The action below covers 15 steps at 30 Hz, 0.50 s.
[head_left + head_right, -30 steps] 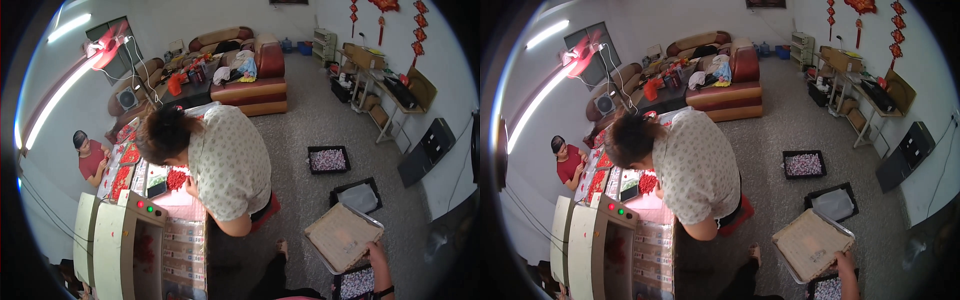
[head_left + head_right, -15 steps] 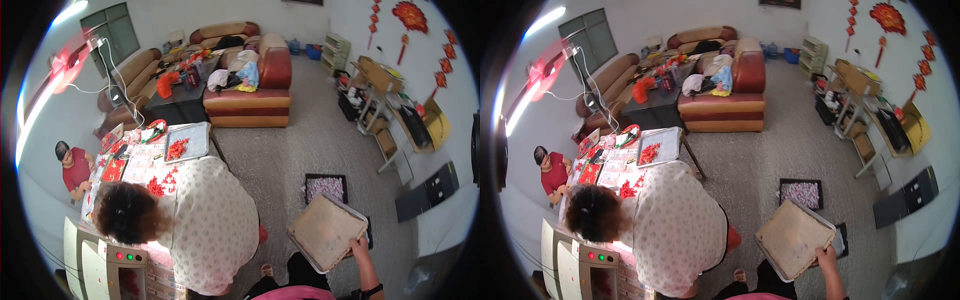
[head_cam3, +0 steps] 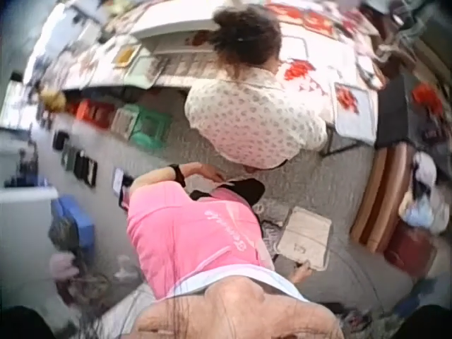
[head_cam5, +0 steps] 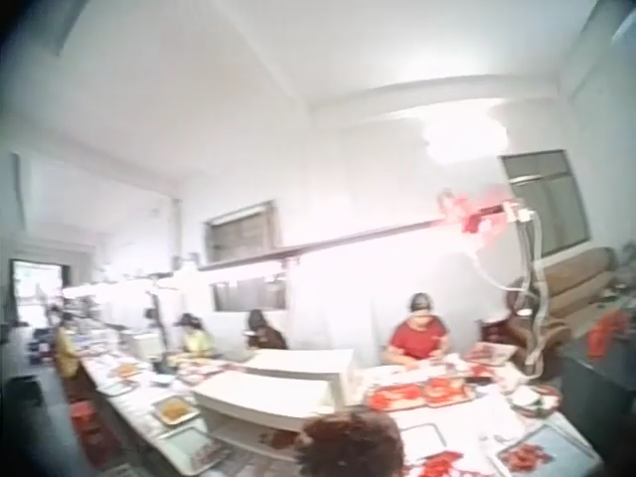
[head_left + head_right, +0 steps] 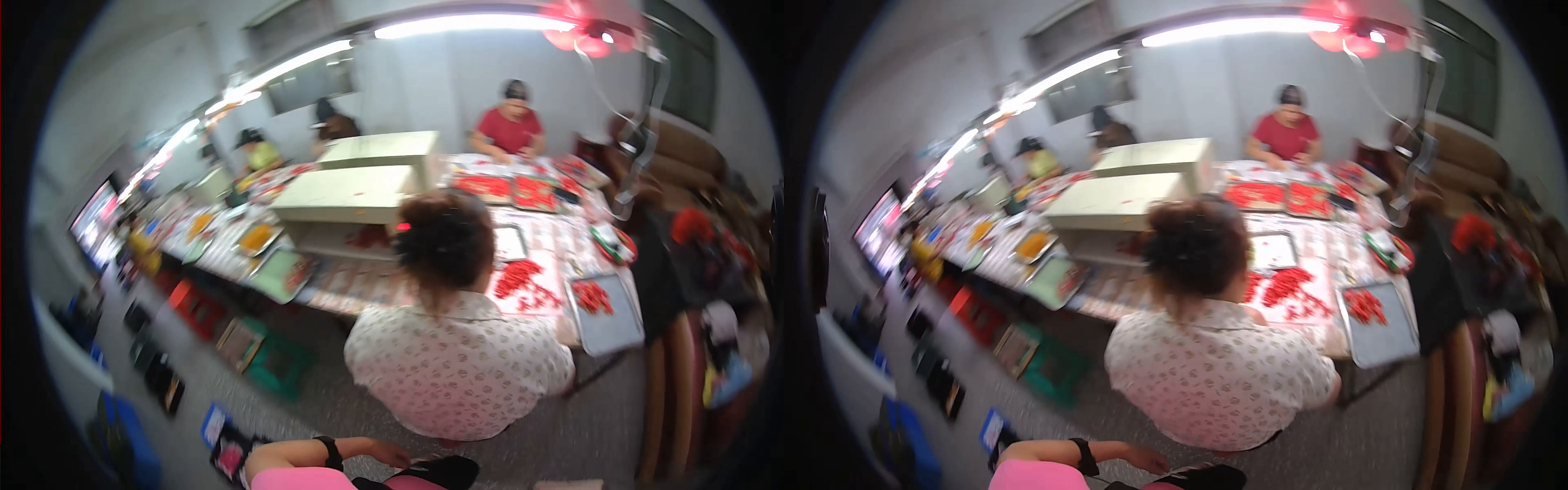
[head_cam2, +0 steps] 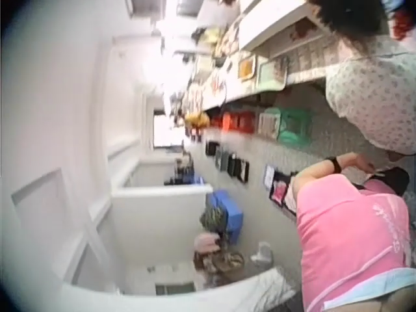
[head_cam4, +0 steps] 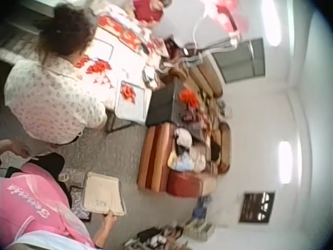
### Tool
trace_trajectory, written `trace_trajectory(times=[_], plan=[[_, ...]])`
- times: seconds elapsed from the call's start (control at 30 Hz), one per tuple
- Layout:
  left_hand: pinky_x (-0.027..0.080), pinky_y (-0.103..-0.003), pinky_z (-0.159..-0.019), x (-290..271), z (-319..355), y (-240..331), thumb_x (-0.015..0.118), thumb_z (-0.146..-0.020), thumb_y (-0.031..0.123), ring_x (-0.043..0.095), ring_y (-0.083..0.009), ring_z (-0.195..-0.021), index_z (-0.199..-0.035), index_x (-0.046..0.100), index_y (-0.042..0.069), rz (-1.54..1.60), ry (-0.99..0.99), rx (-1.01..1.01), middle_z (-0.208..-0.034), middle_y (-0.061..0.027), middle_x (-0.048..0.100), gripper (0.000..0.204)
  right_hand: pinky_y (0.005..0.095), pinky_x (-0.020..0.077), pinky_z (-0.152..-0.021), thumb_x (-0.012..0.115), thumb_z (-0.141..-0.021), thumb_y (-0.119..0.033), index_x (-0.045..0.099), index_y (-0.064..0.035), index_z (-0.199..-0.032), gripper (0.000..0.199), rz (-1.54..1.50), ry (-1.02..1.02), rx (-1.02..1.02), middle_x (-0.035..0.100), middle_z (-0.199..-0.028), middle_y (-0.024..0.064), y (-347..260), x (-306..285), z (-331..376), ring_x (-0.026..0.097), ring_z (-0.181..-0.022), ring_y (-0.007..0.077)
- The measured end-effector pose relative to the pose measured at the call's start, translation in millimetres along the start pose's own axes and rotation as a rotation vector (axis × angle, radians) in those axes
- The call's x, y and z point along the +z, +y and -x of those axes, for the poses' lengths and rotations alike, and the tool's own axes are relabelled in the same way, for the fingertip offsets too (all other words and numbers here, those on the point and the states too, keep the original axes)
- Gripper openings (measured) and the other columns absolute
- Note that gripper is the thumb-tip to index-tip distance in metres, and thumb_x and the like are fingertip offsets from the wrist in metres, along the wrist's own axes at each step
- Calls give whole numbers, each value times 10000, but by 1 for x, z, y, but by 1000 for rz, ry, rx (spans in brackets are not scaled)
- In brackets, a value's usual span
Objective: Applying glue and assembling small red and blue plastic components into finished toy or decoration parts at a factory workstation.
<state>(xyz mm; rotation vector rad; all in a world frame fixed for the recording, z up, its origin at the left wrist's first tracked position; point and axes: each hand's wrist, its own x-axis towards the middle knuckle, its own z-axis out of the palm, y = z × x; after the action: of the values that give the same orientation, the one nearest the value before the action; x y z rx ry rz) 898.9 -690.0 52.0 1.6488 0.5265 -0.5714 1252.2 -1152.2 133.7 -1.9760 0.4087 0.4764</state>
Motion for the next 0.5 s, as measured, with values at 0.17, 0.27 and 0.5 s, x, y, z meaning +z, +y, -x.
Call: trace_trajectory(times=[0.17, 0.27, 0.5], plan=[[469, -320, -785, 60, -29, 113, 556, -892, 320, 587, -162, -856, -1069, 615, 71, -152, 248, 60, -901, -66, 620, 311, 383, 494, -594, 548, -887, -253, 570, 27, -1158, 390, 66, -178, -68, 617, -967, 168, -81, -3, -176, 597, -788, 265], [477, -340, -801, 69, -51, 220, 591, -850, 256, 599, -216, -884, -1047, 625, 47, -85, 290, 56, -934, -99, 636, 289, 384, 495, -603, 545, -888, -254, 570, 24, -1161, 390, 66, -238, -127, 615, -972, 171, -119, 9, -241, 595, -795, 268], [494, -382, -794, 69, -189, 347, 626, -801, 248, 626, -259, -915, -1046, 641, 27, 56, 368, 387, -972, -137, 663, 330, 388, 495, -626, 537, -890, -256, 570, 15, -1168, 390, 53, -304, -261, 609, -983, 178, -231, -8, -366, 590, -812, 274]])
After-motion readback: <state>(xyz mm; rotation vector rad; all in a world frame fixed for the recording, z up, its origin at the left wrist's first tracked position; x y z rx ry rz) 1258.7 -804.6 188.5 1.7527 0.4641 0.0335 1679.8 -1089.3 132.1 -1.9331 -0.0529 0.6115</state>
